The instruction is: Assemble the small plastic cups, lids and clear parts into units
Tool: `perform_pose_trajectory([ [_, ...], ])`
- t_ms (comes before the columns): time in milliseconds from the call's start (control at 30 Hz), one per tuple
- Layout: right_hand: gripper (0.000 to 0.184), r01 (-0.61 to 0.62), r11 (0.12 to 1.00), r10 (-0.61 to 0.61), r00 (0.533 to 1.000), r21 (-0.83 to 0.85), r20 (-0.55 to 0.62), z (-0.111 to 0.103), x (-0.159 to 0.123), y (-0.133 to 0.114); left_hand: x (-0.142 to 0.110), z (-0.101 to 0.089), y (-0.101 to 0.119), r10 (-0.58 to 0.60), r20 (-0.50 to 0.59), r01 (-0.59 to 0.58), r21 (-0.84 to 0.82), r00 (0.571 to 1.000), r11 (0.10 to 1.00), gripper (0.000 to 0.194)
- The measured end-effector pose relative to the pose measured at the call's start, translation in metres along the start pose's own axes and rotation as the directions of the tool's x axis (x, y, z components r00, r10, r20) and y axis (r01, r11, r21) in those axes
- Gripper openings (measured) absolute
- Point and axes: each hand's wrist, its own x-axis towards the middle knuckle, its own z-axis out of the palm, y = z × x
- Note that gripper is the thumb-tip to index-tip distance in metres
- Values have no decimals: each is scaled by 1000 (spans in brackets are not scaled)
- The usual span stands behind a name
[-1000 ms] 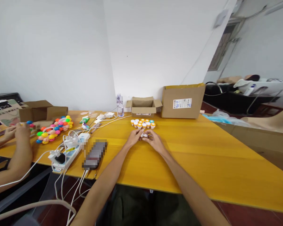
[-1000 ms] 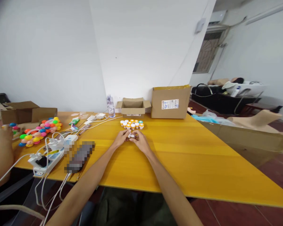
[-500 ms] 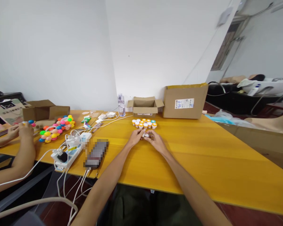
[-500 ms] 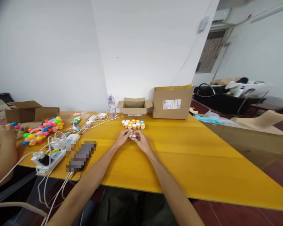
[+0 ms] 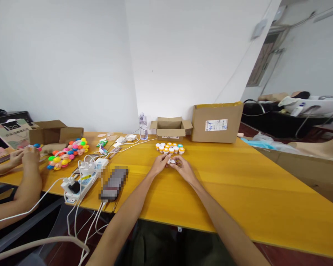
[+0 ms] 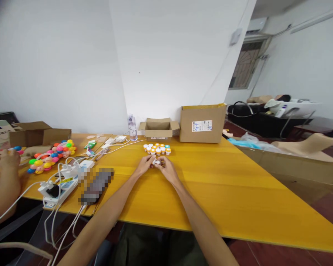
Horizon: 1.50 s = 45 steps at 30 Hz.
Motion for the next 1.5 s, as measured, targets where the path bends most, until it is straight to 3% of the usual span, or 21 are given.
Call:
perform_pose_trajectory([
  [267,33,-71,997,71,997,14,35,1,-1,2,-2,-1,2,13,-17,-13,4,1000,1000,44],
  [533,30,5,1000,-5,1000,11,5,1,1,-2,-1,1,3,-16,-9,17,22,1000,1000,47],
  [833,41,-90,995,89,996,37,29,1,-1,6,0,1,-1,-2,-26,2,7,1000,1000,46],
  [1167,30,-36,999,35,999,41,24,1,0,-2,0,-1,-3,14,5,-14,1,1000,1000,44],
  [1500,36,-86,992,88,996,93,-12,-1,0,6,-2,-1,-1,-31,8,31,-20,999,999,44],
])
